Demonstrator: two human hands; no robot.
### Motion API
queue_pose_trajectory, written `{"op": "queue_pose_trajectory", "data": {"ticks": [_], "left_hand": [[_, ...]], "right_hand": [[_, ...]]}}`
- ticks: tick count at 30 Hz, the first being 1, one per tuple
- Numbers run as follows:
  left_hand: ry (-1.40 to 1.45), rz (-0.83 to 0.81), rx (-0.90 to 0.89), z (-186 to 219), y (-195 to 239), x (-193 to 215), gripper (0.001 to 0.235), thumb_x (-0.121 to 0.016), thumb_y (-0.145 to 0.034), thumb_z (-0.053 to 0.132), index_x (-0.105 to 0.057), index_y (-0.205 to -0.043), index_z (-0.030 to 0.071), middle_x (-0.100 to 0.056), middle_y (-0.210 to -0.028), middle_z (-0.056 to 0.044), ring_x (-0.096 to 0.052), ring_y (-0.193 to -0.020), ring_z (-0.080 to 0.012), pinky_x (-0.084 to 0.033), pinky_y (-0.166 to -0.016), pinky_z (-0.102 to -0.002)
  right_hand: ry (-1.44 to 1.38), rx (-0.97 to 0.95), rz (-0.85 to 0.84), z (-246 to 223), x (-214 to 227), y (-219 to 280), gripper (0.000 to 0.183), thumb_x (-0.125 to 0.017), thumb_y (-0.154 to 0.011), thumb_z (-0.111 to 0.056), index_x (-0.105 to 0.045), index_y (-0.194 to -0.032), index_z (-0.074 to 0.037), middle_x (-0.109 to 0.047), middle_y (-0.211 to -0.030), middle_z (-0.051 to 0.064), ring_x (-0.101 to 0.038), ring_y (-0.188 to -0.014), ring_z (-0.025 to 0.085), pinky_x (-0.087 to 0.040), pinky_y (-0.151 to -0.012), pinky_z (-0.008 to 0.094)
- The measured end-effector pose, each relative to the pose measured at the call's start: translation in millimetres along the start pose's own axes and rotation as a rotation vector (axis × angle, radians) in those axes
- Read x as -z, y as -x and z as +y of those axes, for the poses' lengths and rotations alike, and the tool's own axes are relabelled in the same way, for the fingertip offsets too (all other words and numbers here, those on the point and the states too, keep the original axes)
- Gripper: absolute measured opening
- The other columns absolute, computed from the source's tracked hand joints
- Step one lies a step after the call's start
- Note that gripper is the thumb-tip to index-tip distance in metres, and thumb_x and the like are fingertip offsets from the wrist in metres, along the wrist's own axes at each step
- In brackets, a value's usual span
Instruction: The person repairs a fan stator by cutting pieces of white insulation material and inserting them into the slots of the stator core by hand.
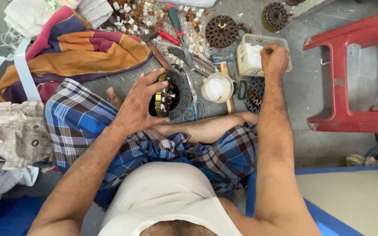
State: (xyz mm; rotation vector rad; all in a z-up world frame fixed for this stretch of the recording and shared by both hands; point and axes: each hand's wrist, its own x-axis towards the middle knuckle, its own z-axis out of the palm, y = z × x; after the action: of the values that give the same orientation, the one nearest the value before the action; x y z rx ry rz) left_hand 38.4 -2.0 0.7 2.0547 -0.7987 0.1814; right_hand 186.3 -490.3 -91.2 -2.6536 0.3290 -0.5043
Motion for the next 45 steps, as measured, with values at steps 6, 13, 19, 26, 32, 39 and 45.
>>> {"op": "queue_pose_trajectory", "data": {"ticks": [6, 13, 19, 26, 32, 39, 45], "left_hand": [[0.020, 0.078, 0.019, 25, -5, 18, 0.121, -0.098, -0.061, 0.037, -0.030, -0.155, 0.003, -0.030, -0.159, -0.026, -0.031, -0.147, -0.0467, -0.028, -0.120, -0.058], [0.262, 0.325, 0.303, 93, 15, 10, 0.030, -0.081, -0.094, 0.008, -0.072, -0.122, 0.004, -0.069, -0.117, -0.009, -0.071, -0.102, -0.0177, -0.058, -0.091, -0.028], [0.624, 0.169, 0.466, 97, 34, -16, 0.014, -0.079, -0.093, 0.006, -0.078, -0.106, 0.002, -0.073, -0.098, -0.007, -0.067, -0.084, -0.0107, -0.054, -0.071, -0.024], [0.974, 0.196, 0.707, 85, 53, -23, 0.011, -0.071, -0.093, 0.007, -0.073, -0.104, 0.004, -0.077, -0.095, -0.004, -0.076, -0.086, -0.0103, -0.067, -0.079, -0.025], [0.700, 0.209, 0.621, 90, 53, -7, 0.018, -0.073, -0.095, 0.006, -0.077, -0.112, 0.003, -0.069, -0.100, -0.003, -0.072, -0.084, -0.0095, -0.061, -0.072, -0.022], [0.820, 0.346, 0.628, 87, 46, -1, 0.029, -0.076, -0.087, 0.006, -0.071, -0.116, 0.008, -0.075, -0.095, 0.001, -0.070, -0.088, -0.0034, -0.058, -0.078, -0.017], [0.776, 0.353, 0.644, 83, 42, -1, 0.020, -0.080, -0.092, 0.004, -0.078, -0.111, 0.001, -0.072, -0.090, -0.002, -0.064, -0.080, -0.0050, -0.054, -0.072, -0.017]], "right_hand": [[-0.369, -0.130, 0.142, -31, 29, 17, 0.021, -0.078, -0.085, 0.001, -0.076, -0.107, 0.001, -0.078, -0.088, 0.012, -0.077, -0.076, 0.019, -0.063, -0.066, 0.032], [-0.859, -0.122, -0.171, -172, 90, 166, 0.018, -0.076, -0.088, 0.008, -0.075, -0.104, 0.001, -0.078, -0.091, 0.013, -0.077, -0.079, 0.015, -0.066, -0.070, 0.028], [-1.165, 0.002, -0.590, -233, 106, 262, 0.016, -0.077, -0.092, 0.006, -0.075, -0.107, 0.002, -0.074, -0.098, 0.010, -0.070, -0.084, 0.009, -0.056, -0.067, 0.022], [-0.365, 0.010, -0.611, -181, 68, 248, 0.024, -0.083, -0.086, -0.011, -0.077, -0.108, -0.004, -0.079, -0.098, 0.015, -0.077, -0.082, 0.023, -0.061, -0.074, 0.038], [0.157, 0.089, -0.701, -157, -25, 246, 0.028, -0.070, -0.089, -0.019, -0.070, -0.112, -0.002, -0.069, -0.112, 0.023, -0.068, -0.099, 0.044, -0.056, -0.081, 0.054], [0.280, 0.077, -0.692, -152, -68, 246, 0.038, -0.046, -0.100, -0.012, -0.054, -0.134, 0.001, -0.061, -0.116, 0.031, -0.068, -0.097, 0.047, -0.057, -0.079, 0.055], [0.222, 0.064, -0.675, -158, -76, 252, 0.040, -0.047, -0.102, -0.016, -0.051, -0.136, 0.004, -0.058, -0.114, 0.031, -0.066, -0.097, 0.048, -0.056, -0.081, 0.056]]}}
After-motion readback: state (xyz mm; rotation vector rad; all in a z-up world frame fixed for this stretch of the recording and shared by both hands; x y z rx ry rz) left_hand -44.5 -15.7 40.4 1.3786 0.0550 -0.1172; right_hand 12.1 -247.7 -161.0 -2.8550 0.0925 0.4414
